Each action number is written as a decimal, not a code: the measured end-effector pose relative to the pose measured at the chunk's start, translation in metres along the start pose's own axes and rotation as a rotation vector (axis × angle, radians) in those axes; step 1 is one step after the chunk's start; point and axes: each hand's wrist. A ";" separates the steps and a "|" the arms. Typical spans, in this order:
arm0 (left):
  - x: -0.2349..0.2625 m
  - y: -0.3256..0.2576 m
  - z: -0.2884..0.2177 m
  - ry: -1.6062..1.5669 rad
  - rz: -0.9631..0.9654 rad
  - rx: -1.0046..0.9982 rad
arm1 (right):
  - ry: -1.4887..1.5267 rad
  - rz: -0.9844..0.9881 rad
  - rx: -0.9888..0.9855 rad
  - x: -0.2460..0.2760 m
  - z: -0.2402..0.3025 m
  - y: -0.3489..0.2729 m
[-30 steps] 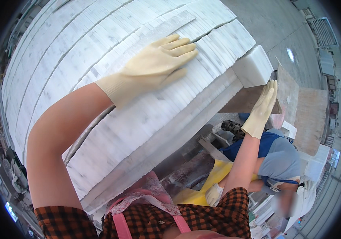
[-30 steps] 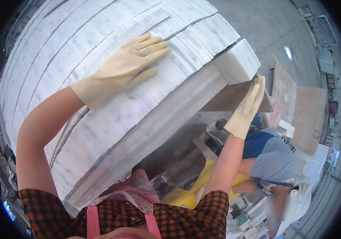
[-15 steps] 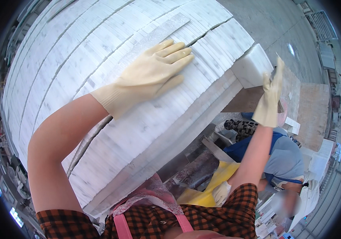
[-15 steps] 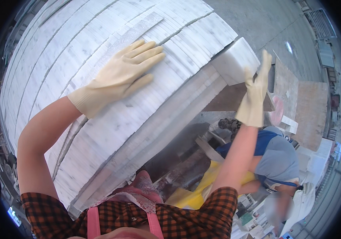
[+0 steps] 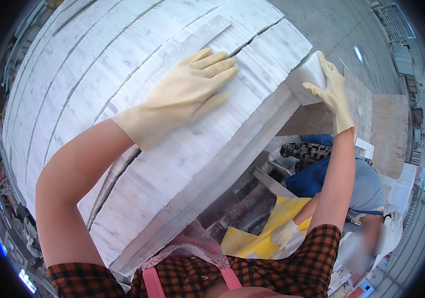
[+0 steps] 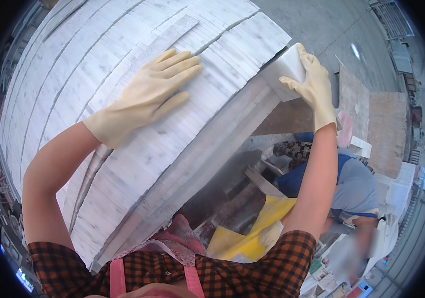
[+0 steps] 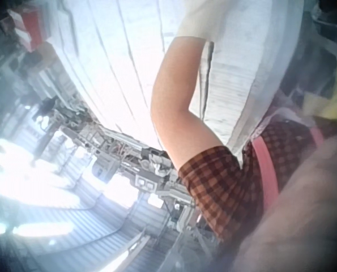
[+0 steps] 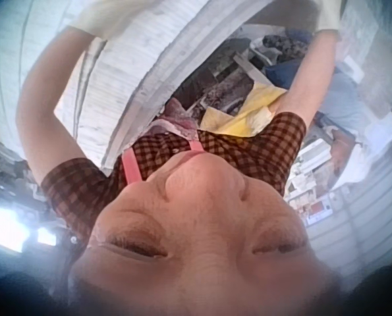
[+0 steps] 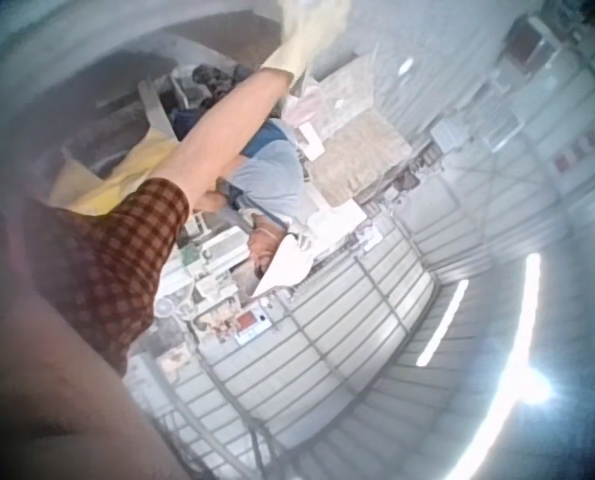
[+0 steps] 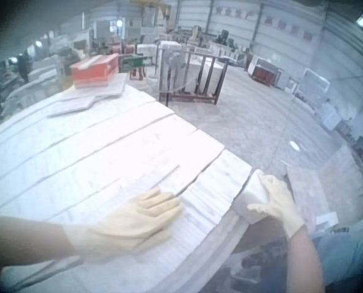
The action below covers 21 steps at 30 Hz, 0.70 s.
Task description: The person repeatedly picks white rectangular tiles from a yellow surface, wipes them with a cloth, and stacks them on a nearby pile. The person also moves a red and white striped object aside to access the tiles.
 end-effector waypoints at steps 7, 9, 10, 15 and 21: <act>0.005 0.005 -0.003 0.016 0.049 0.002 | 0.004 -0.103 0.261 -0.004 -0.016 0.012; 0.007 0.006 -0.004 0.002 0.069 0.017 | 0.051 -0.109 0.290 -0.008 -0.019 0.011; 0.007 0.007 -0.005 0.003 0.067 0.025 | 0.051 -0.128 0.282 -0.010 -0.020 0.012; 0.007 0.008 -0.006 -0.020 0.069 0.037 | 0.044 -0.176 0.246 -0.014 -0.015 0.013; 0.009 0.009 -0.005 -0.038 0.000 -0.001 | 0.179 -0.334 0.211 -0.022 -0.033 0.003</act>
Point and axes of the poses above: each hand's wrist, its own y-axis towards the middle knuckle, its own x-axis out of the back of the hand, z = x × y, and after that the axes turned 4 degrees about -x, right-handed
